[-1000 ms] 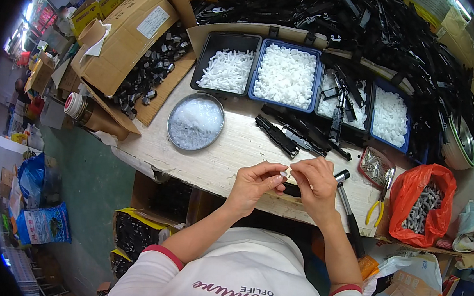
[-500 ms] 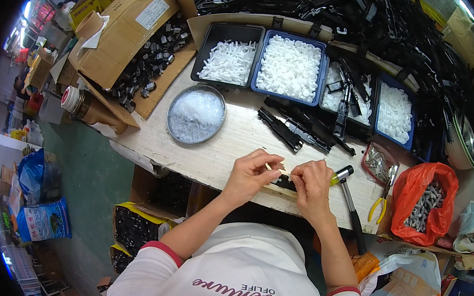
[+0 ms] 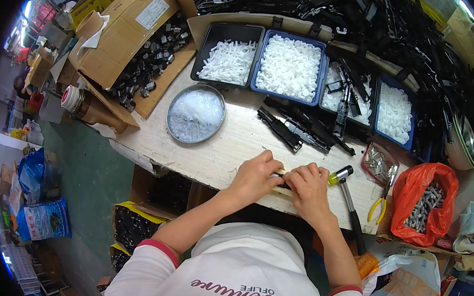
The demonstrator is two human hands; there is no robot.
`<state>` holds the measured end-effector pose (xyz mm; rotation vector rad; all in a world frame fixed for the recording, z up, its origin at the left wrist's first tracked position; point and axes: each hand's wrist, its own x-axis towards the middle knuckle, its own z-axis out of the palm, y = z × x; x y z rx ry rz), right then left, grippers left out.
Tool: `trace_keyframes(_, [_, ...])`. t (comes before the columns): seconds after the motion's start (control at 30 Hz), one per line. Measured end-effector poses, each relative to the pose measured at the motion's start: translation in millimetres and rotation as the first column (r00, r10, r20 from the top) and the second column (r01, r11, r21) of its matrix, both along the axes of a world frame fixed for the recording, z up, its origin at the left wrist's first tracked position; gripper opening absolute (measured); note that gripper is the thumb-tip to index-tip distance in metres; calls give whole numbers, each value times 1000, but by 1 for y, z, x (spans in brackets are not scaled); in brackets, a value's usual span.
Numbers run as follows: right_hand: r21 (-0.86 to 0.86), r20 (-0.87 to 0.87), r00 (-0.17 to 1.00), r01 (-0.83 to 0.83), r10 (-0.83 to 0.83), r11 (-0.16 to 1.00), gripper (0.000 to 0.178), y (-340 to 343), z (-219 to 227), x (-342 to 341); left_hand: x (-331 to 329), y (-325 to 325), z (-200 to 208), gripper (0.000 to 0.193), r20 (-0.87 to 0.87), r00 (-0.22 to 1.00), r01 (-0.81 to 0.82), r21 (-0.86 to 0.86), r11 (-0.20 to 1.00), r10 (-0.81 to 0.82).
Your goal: The person assembles small metal components into a black plastic housing using a wooden jig and a hammer. They repeatedly pick up metal pieces from a red bag, insert them into the housing, and strike them with a hammer to secure them in place. The person then places the completed units into a tray filled with white packing peanuts.
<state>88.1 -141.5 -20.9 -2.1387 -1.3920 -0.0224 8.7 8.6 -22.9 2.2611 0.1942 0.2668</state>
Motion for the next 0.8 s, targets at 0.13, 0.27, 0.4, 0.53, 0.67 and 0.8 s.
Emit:
trace_keyframes(0.13, [108, 49, 972, 223, -229, 969, 14, -30, 15, 34, 17, 2, 24, 22, -330, 934, 220, 234, 947, -135])
trace_keyframes(0.27, [-28, 267, 803, 559, -532, 829, 8, -78, 19, 87, 66, 11, 37, 15, -163, 953, 288, 217, 933, -257])
trace_keyframes(0.4, [-239, 409, 700, 701, -585, 671, 6, -95, 11, 109, 156, 11, 37, 11, 50, 995, 63, 411, 909, -92])
trace_keyframes(0.53, [-402, 400, 726, 687, -559, 605, 9, -96, 1, 120, 198, 2, 37, 10, -82, 994, 112, 607, 787, -79])
trace_keyframes(0.67, [-390, 384, 732, 682, -563, 619, 9, -98, 0, 121, 206, -1, 40, 10, -112, 982, 187, 642, 743, -150])
trace_keyframes(0.8, [-284, 351, 741, 666, -572, 690, 8, -98, 13, 112, 207, 8, 37, 10, -79, 981, 191, 583, 790, -178])
